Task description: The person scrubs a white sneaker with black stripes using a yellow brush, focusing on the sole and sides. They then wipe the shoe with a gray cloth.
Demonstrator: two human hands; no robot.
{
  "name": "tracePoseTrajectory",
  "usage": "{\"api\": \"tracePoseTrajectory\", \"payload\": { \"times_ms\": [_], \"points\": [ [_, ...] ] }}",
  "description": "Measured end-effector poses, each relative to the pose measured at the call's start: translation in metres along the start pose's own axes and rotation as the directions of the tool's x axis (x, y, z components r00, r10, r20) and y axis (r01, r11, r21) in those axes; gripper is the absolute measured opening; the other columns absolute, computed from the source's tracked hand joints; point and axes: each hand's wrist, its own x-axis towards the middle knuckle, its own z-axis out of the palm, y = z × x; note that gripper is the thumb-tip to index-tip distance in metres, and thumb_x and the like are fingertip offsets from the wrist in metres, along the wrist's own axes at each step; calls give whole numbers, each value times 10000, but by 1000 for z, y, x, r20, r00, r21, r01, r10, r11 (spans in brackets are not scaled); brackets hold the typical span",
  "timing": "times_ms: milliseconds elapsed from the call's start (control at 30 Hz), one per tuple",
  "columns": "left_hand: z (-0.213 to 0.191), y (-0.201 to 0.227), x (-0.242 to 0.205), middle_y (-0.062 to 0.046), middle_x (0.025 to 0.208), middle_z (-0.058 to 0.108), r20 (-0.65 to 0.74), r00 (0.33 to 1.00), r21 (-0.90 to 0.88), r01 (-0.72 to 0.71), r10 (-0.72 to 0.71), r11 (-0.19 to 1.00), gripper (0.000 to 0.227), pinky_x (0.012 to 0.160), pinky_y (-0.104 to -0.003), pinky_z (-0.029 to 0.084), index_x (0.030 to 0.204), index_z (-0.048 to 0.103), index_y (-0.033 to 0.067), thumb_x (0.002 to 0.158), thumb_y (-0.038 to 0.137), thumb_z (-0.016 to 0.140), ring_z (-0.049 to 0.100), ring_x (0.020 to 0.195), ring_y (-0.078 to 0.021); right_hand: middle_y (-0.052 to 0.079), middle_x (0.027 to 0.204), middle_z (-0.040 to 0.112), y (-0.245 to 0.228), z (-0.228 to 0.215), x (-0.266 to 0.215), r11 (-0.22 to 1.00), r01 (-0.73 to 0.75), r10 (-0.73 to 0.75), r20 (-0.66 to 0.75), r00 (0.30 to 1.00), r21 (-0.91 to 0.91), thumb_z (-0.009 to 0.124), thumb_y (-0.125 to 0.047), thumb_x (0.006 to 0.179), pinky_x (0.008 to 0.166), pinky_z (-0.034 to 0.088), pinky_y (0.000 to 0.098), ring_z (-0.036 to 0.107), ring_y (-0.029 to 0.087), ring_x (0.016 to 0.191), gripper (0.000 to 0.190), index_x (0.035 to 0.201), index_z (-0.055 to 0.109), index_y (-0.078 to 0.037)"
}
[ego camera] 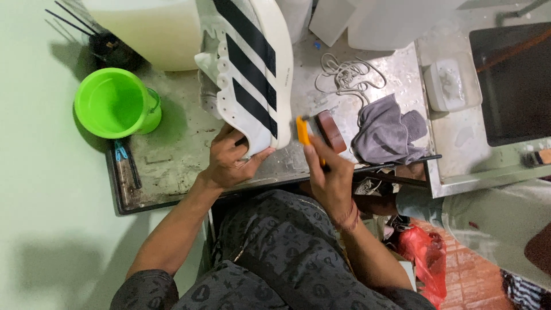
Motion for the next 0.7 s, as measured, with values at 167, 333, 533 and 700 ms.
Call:
{"api": "tracePoseTrajectory", "payload": {
  "times_ms": [167, 333, 533, 700],
  "points": [
    [7, 19, 5, -191, 780, 611, -24, 998, -19, 59, -60, 998, 260, 601, -389, 516, 747, 729, -6, 921, 70, 907, 614, 621, -393, 282, 1038, 830, 25, 3, 4, 1000, 4, -4, 8, 1000, 27, 771, -169, 1076, 674, 631, 466, 823, 384, 915, 235, 1254, 861, -45],
    [4, 0, -27, -187, 801, 664, 32, 994, -3, 107, -107, 994, 215, 585, -412, 525, 783, 795, 10, 902, 112, 941, 642, 648, -355, 349, 1221, 785, 22, 10, 4, 998, 40, -38, -33, 999, 46, 782, -125, 1080, 776, 665, 519, 808, 449, 1032, 227, 1246, 835, 19],
    [7, 16, -33, -158, 684, 543, 13, 985, -8, 174, -174, 985, 442, 507, -371, 474, 615, 614, 1, 882, 91, 954, 563, 541, -373, 224, 771, 790, 24, 0, 15, 999, 12, -9, 65, 998, -43, 781, -192, 1078, 565, 541, 409, 735, 257, 623, 228, 1244, 877, -69],
    [20, 32, -34, -149, 634, 493, 32, 969, -43, 247, -246, 968, 508, 488, -351, 469, 595, 555, 14, 860, 109, 978, 606, 524, -315, 211, 753, 780, -2, 7, 73, 986, 167, -165, -68, 984, 17, 699, -193, 1159, 531, 489, 335, 591, 164, 574, 280, 1291, 833, 13]
  ]
}}
